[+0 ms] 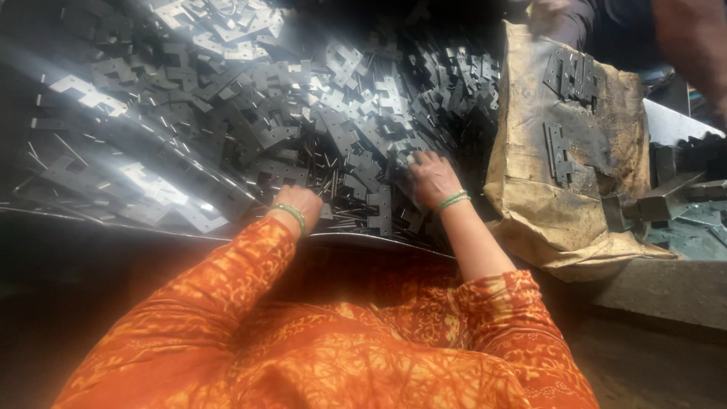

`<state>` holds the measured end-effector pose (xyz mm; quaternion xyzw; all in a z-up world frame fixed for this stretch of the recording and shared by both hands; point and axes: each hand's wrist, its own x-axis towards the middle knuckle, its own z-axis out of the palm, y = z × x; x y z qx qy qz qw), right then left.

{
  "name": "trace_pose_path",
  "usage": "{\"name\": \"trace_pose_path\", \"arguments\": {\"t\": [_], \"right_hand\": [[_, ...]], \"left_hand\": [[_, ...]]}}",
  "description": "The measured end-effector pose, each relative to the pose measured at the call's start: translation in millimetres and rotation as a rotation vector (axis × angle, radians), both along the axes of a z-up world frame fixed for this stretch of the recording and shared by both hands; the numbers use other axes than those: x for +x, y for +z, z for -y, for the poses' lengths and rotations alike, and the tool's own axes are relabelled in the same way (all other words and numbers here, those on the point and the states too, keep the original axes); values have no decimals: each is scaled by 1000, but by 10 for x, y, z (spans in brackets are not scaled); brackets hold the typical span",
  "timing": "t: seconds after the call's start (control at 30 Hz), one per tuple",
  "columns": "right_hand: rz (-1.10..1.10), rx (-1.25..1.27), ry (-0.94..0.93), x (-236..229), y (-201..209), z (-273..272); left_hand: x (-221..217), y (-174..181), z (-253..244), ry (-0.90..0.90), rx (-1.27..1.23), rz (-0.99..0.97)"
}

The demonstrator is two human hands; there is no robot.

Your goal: The person sorts small metal pieces from a large bowl, picking them up and placing them into a sack. The task is performed by hand, with the person sitting on the floor and handling the pieces one by one.

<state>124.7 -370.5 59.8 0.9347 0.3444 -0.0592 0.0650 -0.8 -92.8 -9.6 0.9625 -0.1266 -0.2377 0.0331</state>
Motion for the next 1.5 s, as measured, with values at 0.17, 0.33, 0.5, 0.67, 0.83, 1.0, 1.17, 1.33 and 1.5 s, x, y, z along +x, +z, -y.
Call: {"name": "trace_pose_path", "arguments": {"t": [0.17,0.33,0.5,0.67,0.83,1.0,1.17,1.33,1.5], "right_hand": [[-85,563,-24,-339,72,118],[-893,1469,-517,-792,162,382],[-739,1974,-397,-922,68,387],[-477,1471,-454,-1097,-19,-237],[-354,870,-14,-1468,67,-652],[-189,802,187,-1527,277,-725],[-107,799,197,-1523,383,-733],[-233,935,159,-1559,387,-747],[-142,942,127,-1438,390,-655]], "left_hand": [[-49,72,-212,-2,-146,-12],[-104,119,-553,468,-686,119],[-143,163,-484,1125,-2017,-45],[-287,263,73,1290,-2461,-621],[-252,246,508,1325,-2534,-601],[-154,389,499,1377,-2268,-706],[-71,600,527,1052,-2569,-729],[-190,595,507,872,-2264,-658],[-258,633,584,453,-2050,-87]]}}
